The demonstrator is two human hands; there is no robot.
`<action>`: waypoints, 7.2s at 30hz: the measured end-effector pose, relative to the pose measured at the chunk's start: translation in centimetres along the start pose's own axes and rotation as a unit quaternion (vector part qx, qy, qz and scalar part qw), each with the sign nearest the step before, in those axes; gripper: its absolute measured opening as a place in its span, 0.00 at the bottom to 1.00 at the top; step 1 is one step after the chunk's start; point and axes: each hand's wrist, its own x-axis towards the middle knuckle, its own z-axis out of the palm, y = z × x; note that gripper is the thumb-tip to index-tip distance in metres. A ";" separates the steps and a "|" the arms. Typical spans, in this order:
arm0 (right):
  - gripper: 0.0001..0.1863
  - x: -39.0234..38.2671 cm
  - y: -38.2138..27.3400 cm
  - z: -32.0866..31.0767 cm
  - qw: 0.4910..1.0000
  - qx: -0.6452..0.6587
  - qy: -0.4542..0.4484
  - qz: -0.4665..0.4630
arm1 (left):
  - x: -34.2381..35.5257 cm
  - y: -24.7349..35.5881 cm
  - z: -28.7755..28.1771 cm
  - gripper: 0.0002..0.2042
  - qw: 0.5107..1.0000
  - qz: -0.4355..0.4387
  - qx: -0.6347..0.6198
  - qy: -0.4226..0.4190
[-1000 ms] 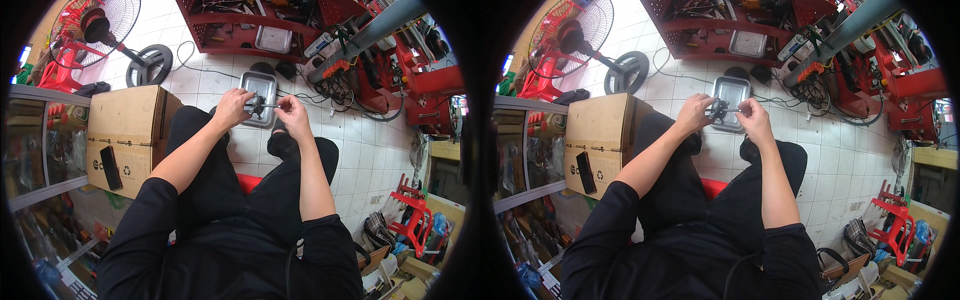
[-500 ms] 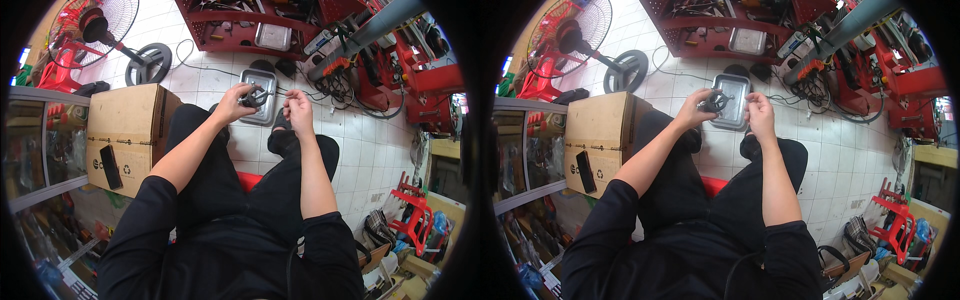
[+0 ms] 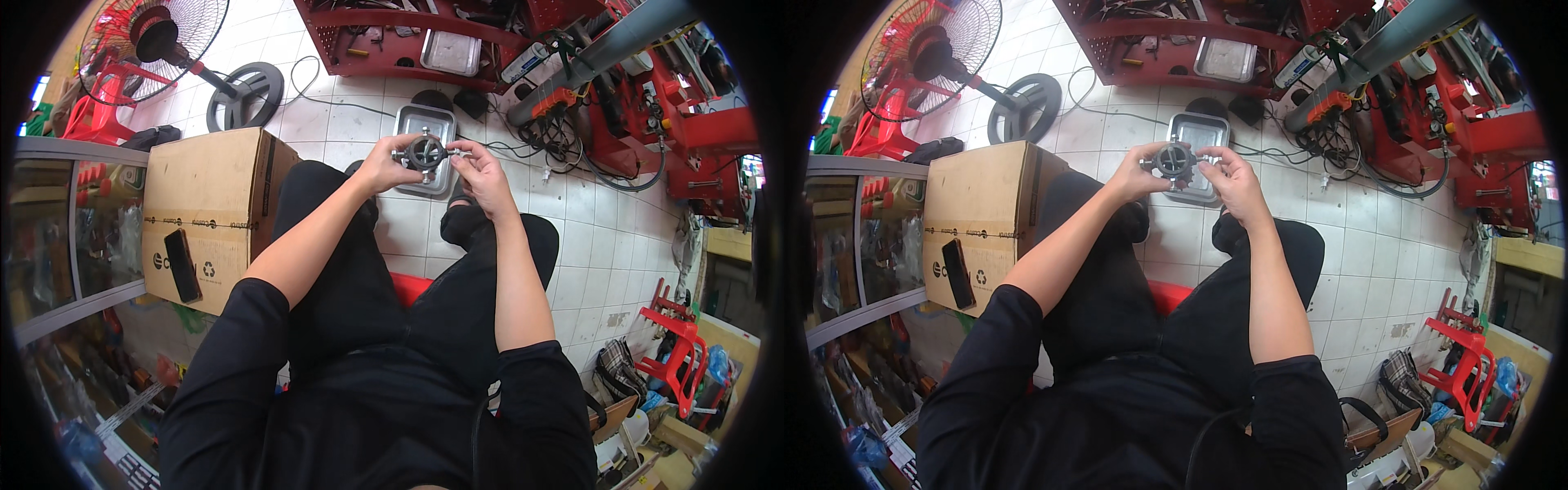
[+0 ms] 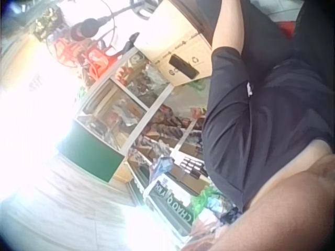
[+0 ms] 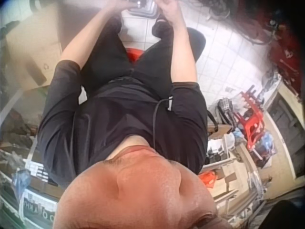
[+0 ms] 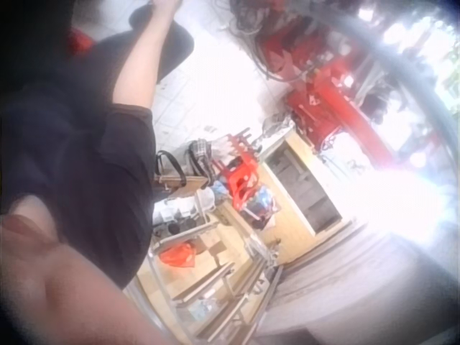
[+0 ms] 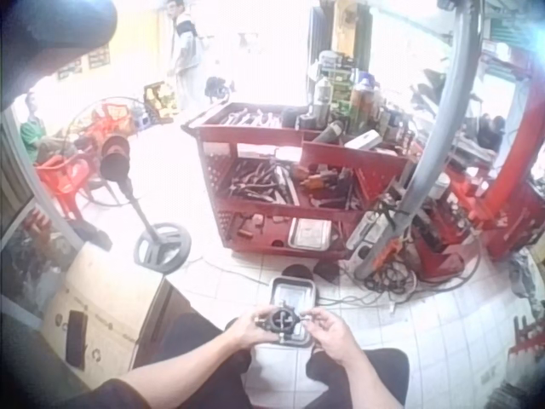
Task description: The person sits on a low stool and works on a metallic mechanical component, likely a brake caliper, resting on their lap. They use a small tool to manipulate internal parts, rotate the component to access different sides, and place small pieces into a metal tray.
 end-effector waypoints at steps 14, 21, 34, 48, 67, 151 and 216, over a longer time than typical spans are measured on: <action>0.23 1.0 2.4 -0.5 0.981 -0.189 0.046 0.021 | -0.2 -0.4 0.1 0.26 0.998 0.009 0.061 -0.001; 0.16 0.6 2.1 -0.3 0.997 -0.069 0.041 -0.002 | -0.1 -1.0 -0.1 0.28 0.999 -0.003 0.048 0.009; 0.15 -0.2 0.2 -0.5 0.992 -0.092 0.060 0.053 | 0.1 -0.8 -0.3 0.28 0.998 -0.013 0.057 0.019; 0.14 0.4 0.9 -0.1 0.994 -0.092 0.049 0.040 | -0.1 -1.0 -0.1 0.28 0.996 0.005 0.086 0.015; 0.13 0.5 0.8 -0.7 0.995 -0.057 0.043 0.075 | 0.0 -0.7 -0.1 0.24 0.998 -0.024 0.062 0.001; 0.10 1.0 1.9 0.8 0.956 0.261 0.123 0.045 | 0.3 -0.6 -0.8 0.19 0.999 -0.037 0.009 0.030; 0.11 0.8 1.1 0.0 0.964 0.228 0.133 0.028 | -0.4 0.7 -0.5 0.24 0.984 -0.029 0.173 -0.032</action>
